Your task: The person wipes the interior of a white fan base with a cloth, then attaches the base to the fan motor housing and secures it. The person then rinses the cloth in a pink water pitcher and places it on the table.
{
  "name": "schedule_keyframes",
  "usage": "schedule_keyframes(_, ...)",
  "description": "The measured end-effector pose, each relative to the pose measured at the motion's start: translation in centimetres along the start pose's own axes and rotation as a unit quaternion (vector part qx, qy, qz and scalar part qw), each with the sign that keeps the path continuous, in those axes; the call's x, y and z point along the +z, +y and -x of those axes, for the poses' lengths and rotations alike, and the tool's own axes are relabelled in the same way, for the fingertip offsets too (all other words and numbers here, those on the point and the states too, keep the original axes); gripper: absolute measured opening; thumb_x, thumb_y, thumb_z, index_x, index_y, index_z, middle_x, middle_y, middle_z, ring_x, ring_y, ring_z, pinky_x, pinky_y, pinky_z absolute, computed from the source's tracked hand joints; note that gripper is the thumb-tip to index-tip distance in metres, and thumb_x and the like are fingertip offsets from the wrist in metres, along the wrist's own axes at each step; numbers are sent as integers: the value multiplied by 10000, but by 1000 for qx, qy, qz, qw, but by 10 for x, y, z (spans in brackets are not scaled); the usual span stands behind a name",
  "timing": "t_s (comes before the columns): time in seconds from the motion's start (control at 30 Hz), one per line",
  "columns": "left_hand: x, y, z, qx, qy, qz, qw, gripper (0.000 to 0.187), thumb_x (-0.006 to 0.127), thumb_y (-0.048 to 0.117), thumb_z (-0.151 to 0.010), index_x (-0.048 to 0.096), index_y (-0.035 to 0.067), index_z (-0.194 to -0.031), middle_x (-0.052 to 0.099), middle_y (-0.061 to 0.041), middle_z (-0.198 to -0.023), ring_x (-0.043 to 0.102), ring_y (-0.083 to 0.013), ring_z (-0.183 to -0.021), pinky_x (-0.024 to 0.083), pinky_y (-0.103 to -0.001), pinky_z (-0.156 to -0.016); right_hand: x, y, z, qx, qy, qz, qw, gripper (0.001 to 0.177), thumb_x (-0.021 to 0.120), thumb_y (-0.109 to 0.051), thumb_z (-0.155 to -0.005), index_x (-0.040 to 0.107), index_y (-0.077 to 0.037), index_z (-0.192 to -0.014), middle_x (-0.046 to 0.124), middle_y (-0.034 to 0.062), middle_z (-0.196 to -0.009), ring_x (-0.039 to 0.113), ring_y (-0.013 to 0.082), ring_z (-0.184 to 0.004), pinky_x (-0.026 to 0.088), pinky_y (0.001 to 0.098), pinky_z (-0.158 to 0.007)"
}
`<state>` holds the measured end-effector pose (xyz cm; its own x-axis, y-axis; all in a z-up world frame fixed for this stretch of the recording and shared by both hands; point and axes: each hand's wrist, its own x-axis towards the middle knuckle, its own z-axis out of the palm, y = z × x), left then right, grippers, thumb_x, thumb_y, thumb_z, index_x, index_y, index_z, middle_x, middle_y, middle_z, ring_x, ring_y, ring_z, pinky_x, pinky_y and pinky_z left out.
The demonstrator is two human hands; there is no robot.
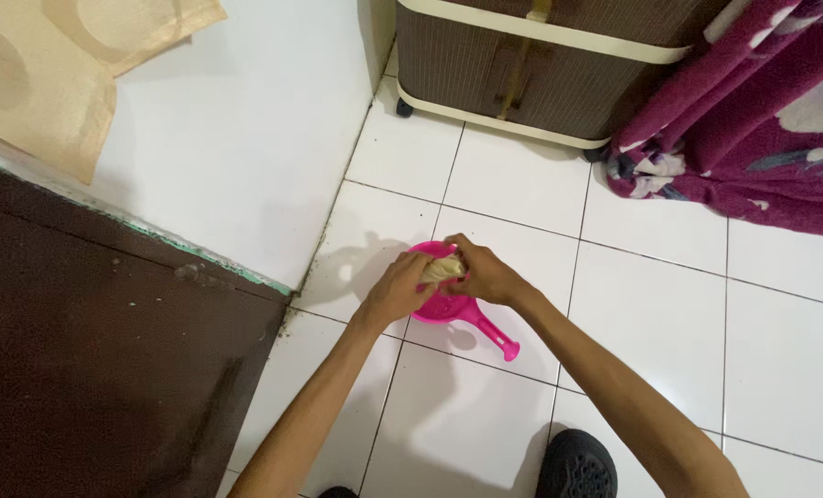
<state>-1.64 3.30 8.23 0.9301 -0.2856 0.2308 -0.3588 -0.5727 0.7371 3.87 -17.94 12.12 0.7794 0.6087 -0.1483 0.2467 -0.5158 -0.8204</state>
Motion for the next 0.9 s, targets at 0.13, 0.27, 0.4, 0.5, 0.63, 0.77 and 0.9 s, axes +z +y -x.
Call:
schedule_keyframes(0.13,5,3,2,-64,-24,22,997,356,828,174,-788,579,36,-1002,664,-144,-1012,639,-353,-977,516,-480,-823,7,6,15,43,54,-5,998,381,854,-188,-887,685,-47,-1198,716,109,-914,591,169,-793,531,330,-730)
schedule_keyframes(0.27,17,7,6,5,90,-57,994,308,809,135,-758,561,47,-917,642,-128,-879,625,-339,-848,475,-474,-764,19,-1,27,39,131,-16,991,464,811,-131,-851,604,-69,-1261,743,47,-923,631,139,-772,542,306,-723)
schedule_keyframes(0.4,16,4,6,-43,48,149,987,305,797,198,-863,538,42,-899,578,-108,-852,522,-226,-752,441,-360,-646,14,-11,37,32,133,-105,985,502,715,-40,-883,500,-74,-1336,709,35,-1028,648,150,-824,552,316,-732)
schedule_keyframes(0.5,7,7,-5,-126,0,368,921,282,679,283,-1037,619,31,-926,600,-67,-864,536,-122,-758,441,-265,-644,8,-14,37,-62,108,-172,977,335,621,35,-961,524,-35,-1274,663,92,-1150,672,164,-1052,581,330,-905)
schedule_keyframes(0.63,-19,33,-21,-212,-20,376,902,151,681,153,-880,604,28,-914,690,31,-1020,620,-114,-752,487,-260,-589,-2,-26,32,-70,80,-297,949,431,574,70,-923,487,-43,-1329,575,113,-1294,632,186,-1166,572,353,-978)
schedule_keyframes(0.77,-48,65,-35,-126,22,370,920,376,739,60,-829,516,64,-1131,631,-38,-957,628,-117,-851,532,-273,-685,-12,-50,29,-21,118,-289,950,567,618,95,-890,390,-78,-1379,485,106,-1357,617,183,-1147,577,344,-927)
schedule_keyframes(0.9,-72,80,-44,-157,0,337,928,323,688,76,-880,622,44,-1195,673,-43,-993,645,-123,-898,551,-287,-792,-28,-73,31,3,143,-335,931,644,596,134,-862,358,-91,-1416,530,135,-1227,643,211,-1006,550,326,-790)
